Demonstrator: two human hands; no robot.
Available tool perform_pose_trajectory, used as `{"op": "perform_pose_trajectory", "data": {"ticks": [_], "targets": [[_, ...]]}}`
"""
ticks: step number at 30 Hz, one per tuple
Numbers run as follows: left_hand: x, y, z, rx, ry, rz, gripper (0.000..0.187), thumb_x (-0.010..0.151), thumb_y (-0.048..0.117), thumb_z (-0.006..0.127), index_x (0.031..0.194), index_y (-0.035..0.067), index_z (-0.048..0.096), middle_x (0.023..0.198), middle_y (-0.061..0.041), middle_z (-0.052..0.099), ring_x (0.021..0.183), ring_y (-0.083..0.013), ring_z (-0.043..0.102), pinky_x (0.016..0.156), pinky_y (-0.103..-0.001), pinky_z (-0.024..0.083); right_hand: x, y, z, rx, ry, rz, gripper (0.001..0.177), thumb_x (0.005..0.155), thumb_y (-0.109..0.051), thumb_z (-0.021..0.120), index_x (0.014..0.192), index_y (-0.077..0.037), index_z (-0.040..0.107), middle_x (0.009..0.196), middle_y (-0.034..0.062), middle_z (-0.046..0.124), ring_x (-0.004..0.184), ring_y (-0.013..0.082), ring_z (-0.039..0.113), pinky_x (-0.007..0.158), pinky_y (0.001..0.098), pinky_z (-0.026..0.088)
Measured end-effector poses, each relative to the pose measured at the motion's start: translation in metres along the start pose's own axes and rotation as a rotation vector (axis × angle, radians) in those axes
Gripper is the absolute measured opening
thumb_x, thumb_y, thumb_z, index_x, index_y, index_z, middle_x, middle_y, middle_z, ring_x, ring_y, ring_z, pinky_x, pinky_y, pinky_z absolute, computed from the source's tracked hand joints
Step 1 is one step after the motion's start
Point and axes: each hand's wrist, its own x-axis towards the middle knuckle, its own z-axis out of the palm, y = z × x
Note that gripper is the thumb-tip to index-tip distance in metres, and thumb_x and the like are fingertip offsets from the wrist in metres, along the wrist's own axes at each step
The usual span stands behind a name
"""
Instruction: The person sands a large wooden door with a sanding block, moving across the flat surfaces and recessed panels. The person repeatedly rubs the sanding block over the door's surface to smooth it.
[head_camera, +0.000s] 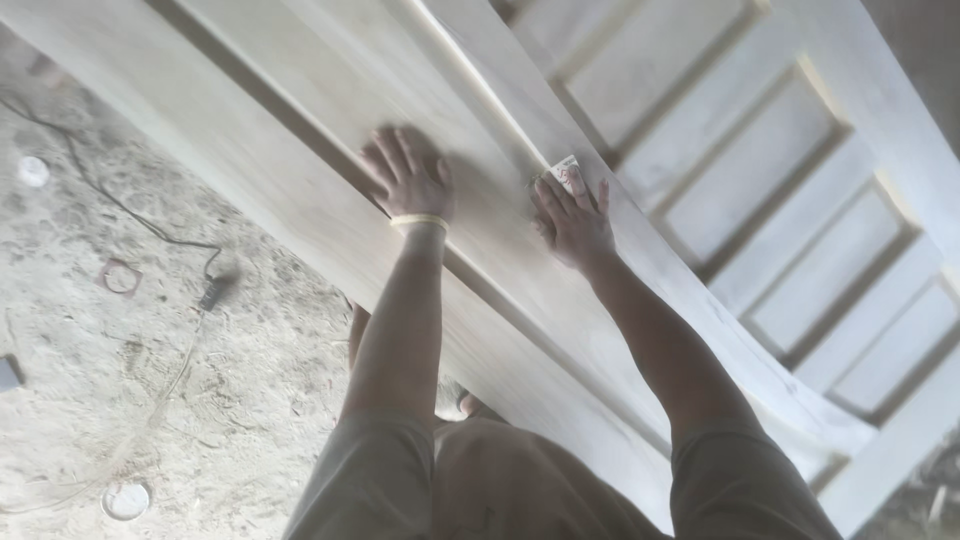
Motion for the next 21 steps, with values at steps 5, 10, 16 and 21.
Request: {"op": "perform_pose_trajectory", "data": {"ticks": [5,10,16,21], "targets": [[-0.036,0.037,0.017,0.098,0.0,-0.058,0.086,0.106,0.066,0.024,0.168,0.012,-0.002,0.173,-0.017,-0.01,0.156,-0.0462,-0.01,0.119,-0.077,0.018,-0.163,0.086,0.06,-0.084,-0.028,0.007,0.065,0.101,-0.06,0.036,0.159,-0.032,0.031,0.169,-0.0092,0.023,0.159,0.0238,0.004,0.124,0.064,0.001],[-0.039,0.037,0.017,0.142,0.0,-0.076,0.086,0.104,0.06,0.029,0.167,0.012,-0.004,0.172,-0.017,-0.011,0.156,-0.0457,-0.011,0.119,-0.075,0.018,-0.256,0.137,0.074,-0.224,-0.285,-0.007,0.066,0.096,-0.061,0.038,0.157,-0.036,0.031,0.167,-0.0103,0.023,0.158,0.0224,0.009,0.122,0.0652,0.004],[-0.03,0.031,0.028,0.15,0.005,-0.08,0.087,0.105,0.062,0.031,0.167,0.012,-0.003,0.173,-0.016,-0.01,0.157,-0.0442,-0.009,0.12,-0.076,0.016,-0.105,0.071,0.059,-0.149,-0.031,-0.077,0.069,0.098,-0.059,0.04,0.161,-0.031,0.029,0.17,-0.0079,0.024,0.16,0.0259,0.009,0.12,0.0653,-0.002],[-0.032,0.034,0.016,0.091,0.016,-0.083,0.091,0.1,0.063,0.036,0.166,0.012,0.0,0.172,-0.016,-0.008,0.156,-0.0456,-0.009,0.118,-0.076,0.017,0.09,-0.028,-0.013,0.005,0.11,-0.122,0.068,0.103,-0.059,0.034,0.163,-0.028,0.026,0.169,-0.0033,0.024,0.157,0.0255,0.008,0.121,0.0637,-0.007]]}}
